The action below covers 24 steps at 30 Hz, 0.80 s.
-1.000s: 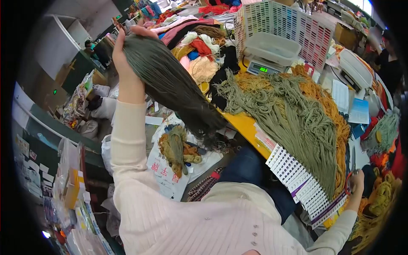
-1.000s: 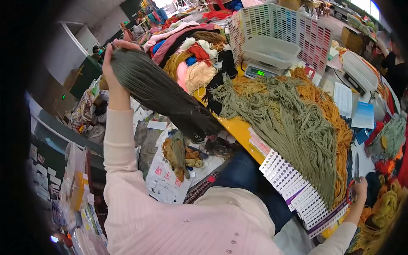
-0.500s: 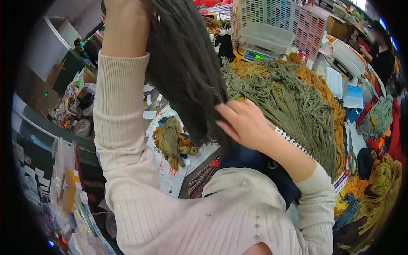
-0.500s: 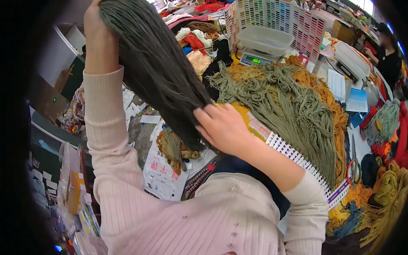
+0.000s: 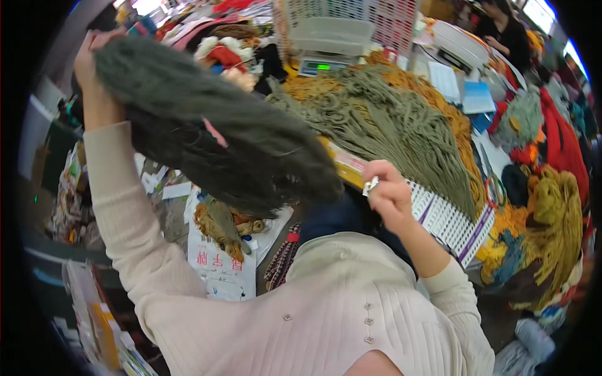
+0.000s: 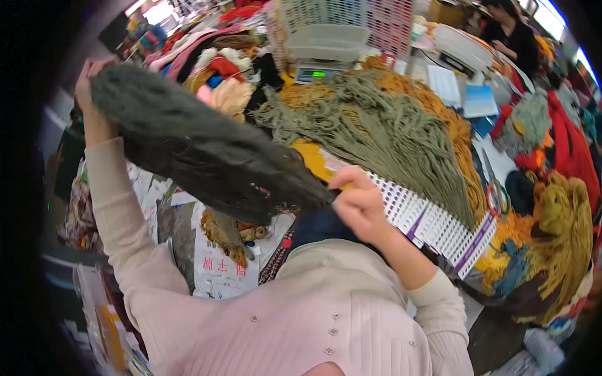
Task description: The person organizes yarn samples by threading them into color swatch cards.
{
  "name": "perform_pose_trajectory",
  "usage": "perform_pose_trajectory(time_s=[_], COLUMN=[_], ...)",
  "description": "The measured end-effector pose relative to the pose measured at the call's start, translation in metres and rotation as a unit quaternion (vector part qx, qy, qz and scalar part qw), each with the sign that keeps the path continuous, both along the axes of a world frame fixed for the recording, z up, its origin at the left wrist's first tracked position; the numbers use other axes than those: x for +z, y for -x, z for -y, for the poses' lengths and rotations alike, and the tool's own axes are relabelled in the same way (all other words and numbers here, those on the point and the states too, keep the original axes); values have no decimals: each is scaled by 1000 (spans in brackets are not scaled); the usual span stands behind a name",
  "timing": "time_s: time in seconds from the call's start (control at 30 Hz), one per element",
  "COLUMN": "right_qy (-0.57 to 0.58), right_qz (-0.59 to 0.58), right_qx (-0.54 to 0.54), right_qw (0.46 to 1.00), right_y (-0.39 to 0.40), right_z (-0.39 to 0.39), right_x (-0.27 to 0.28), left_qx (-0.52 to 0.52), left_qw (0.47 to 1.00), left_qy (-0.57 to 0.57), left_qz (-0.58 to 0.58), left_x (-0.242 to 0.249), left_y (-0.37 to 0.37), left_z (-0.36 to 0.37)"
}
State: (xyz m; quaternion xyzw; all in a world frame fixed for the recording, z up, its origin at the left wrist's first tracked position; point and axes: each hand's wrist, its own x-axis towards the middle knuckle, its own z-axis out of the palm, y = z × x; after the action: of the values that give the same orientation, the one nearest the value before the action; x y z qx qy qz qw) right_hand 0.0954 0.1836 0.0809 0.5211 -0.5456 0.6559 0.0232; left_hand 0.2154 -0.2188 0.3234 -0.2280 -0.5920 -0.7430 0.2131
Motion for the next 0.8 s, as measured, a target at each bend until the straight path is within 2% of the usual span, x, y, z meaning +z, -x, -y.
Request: perform_pose_trajectory(time_s=[0.03, 0.07, 0.1, 0.13, 0.17, 0.27, 0.3, 0.33, 0.4, 0.43, 0.5, 0.57, 0.63, 0.67, 0.7, 0.73, 0.8], right_qy=[76, 152, 146, 139, 143, 93, 55, -76, -317, -275, -238, -176, -112, -231, -313, -354, -530], right_qz=[20, 36, 1, -30, -22, 75, 81, 158, 301, 301, 400, 515, 579, 497, 345, 66, -51], right_qx=[43, 88, 161, 233, 221, 320, 318, 300, 238, 214, 198, 186, 227, 175, 144, 47, -5], right_qw=[996, 984, 976, 962, 965, 940, 943, 938, 867, 887, 863, 818, 775, 818, 873, 932, 846], right_y=[-15, -24, -24, -23, -23, -17, -18, -14, -2, 2, 13, 13, 16, 16, 15, 12, 3], right_z=[4, 4, -3, -8, -7, -16, -17, -22, -42, -53, -73, -70, -39, -26, -13, -7, -14], right_x=[12, 25, 38, 47, 48, 39, 35, 35, 35, 16, -2, -17, -37, -39, -61, -88, -104], left_qx=[201, 383, 334, 449, 459, 486, 488, 489, 480, 468, 423, 300, 142, 121, 240, 344, 217], left_qw=[979, 918, 935, 871, 854, 798, 792, 789, 805, 824, 880, 949, 983, 982, 955, 918, 936], left_qy=[25, 43, 101, 160, 212, 332, 341, 345, 322, 292, 185, 41, -81, -110, -131, 87, -81], left_qz=[26, 92, 68, 121, 126, 130, 133, 135, 133, 129, 115, 90, 87, 99, 117, 174, 266], left_x=[-9, -18, -32, -41, -46, -71, -76, -79, -79, -77, -75, -75, -93, -113, -146, -202, -230], left_y=[-4, -8, -20, -29, -17, -11, -9, -9, -10, -12, -24, -33, -33, -30, -29, -22, -13], left_z=[35, 69, 73, 134, 135, 127, 126, 126, 127, 126, 117, 91, 61, 47, 49, 62, -12])
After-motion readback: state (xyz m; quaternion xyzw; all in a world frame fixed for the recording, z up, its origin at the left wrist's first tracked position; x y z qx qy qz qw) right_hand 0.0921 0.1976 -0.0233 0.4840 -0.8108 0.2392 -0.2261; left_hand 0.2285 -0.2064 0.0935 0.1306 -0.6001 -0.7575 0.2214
